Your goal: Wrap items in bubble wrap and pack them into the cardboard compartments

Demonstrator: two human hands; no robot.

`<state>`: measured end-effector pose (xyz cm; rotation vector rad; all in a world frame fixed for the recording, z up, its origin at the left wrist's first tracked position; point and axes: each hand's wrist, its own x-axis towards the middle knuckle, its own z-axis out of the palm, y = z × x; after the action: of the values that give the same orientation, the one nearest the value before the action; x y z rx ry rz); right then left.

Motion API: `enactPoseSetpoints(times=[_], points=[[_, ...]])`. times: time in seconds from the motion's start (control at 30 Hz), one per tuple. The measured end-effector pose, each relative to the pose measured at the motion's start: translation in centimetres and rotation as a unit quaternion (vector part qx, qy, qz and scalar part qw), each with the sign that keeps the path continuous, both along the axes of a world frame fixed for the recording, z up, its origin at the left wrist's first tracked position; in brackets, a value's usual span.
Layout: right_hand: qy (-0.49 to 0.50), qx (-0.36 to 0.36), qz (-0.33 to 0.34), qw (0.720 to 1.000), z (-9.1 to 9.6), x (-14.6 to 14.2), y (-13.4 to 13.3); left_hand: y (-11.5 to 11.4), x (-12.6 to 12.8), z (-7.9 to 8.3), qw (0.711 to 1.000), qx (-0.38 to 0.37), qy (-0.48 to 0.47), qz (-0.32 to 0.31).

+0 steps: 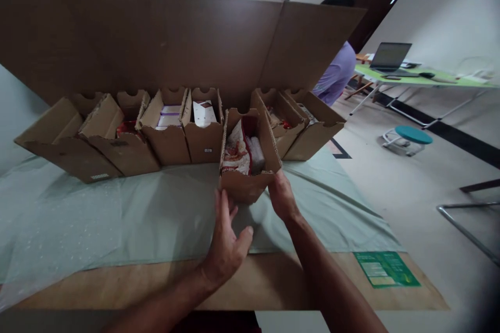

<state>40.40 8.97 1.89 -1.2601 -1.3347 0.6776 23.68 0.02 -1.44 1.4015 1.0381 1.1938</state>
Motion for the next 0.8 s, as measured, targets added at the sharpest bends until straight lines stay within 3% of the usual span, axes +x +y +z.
enactPoseSetpoints(times=[0.13,0.27,0.33,0.53,0.7,0.8], points=[[0.065,-0.014,0.044,0.997,0.0,0.5,0.4,0.9,1.2,1.5,0.999,-0.018,-0.047,-0.002],[0.071,-0.070,0.015,0.995,-1.3,1.5,-1.4,0.3,1.2,2.7,0.990,-0.093,-0.081,-0.060],[0.051,-0.094,-0.003,0.994,-1.8,2.0,-1.8,1.0,1.8,3.1,0.989,-0.102,-0.089,-0.061],[0.018,-0.087,-0.038,0.995,-2.1,2.9,-1.5,7.4,6.0,3.9,0.990,-0.098,-0.096,-0.044],[-0.020,-0.058,-0.036,0.997,-2.7,2.4,-1.4,13.5,8.5,4.3,0.995,-0.080,-0.054,0.011],[-0.045,-0.042,-0.034,0.998,-2.9,1.9,-1.4,15.1,9.0,4.4,0.996,-0.087,-0.035,-0.007]])
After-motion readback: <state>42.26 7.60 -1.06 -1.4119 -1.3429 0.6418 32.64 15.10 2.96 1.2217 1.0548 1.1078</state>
